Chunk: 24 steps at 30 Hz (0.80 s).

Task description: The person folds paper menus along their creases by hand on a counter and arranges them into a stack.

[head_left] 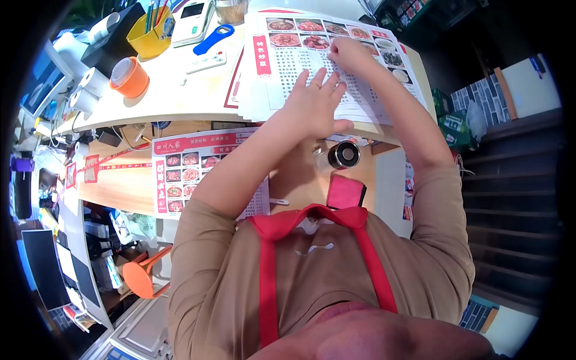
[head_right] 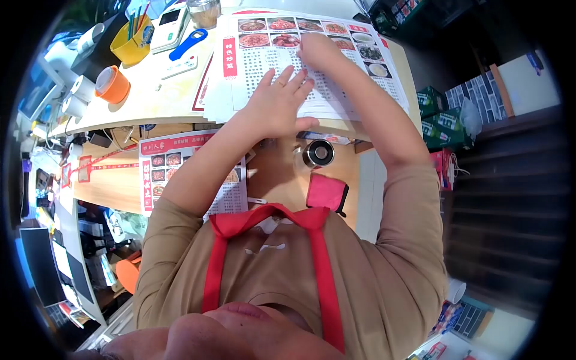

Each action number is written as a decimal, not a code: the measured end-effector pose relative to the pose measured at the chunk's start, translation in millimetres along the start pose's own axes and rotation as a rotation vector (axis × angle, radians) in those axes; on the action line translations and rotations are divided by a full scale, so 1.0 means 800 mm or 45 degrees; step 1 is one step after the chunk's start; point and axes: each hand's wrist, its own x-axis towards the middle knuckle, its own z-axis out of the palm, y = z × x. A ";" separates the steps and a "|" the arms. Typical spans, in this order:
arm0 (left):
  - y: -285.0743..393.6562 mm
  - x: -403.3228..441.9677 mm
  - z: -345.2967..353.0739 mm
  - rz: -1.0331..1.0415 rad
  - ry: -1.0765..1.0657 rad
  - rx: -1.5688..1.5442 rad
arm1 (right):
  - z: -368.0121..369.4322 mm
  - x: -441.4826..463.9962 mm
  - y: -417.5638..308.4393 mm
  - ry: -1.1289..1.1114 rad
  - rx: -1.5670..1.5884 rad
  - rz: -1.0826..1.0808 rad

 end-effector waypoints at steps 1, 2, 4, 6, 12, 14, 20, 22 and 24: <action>0.001 0.000 -0.002 -0.004 -0.013 -0.002 | 0.000 -0.007 -0.004 0.027 -0.006 0.011; 0.002 0.001 -0.002 -0.004 -0.031 -0.005 | 0.002 -0.011 -0.005 0.053 -0.009 0.028; 0.000 0.000 0.003 0.016 0.011 -0.003 | 0.023 0.018 0.010 0.175 -0.070 0.012; 0.000 0.001 0.002 0.028 0.029 0.003 | 0.034 0.042 0.018 0.162 -0.138 0.064; 0.003 0.001 -0.005 -0.002 -0.067 -0.005 | -0.008 -0.006 -0.007 -0.098 -0.031 -0.030; 0.000 0.001 -0.002 0.015 -0.017 0.002 | 0.012 0.018 0.001 0.071 -0.034 -0.010; 0.001 0.001 -0.003 0.001 -0.044 0.005 | -0.005 0.013 0.005 -0.108 0.005 -0.054; 0.003 0.001 -0.003 -0.008 -0.050 -0.014 | -0.012 -0.008 -0.005 -0.146 0.022 -0.059; 0.000 0.002 -0.001 0.003 -0.004 -0.003 | 0.017 0.014 0.005 0.136 -0.021 -0.032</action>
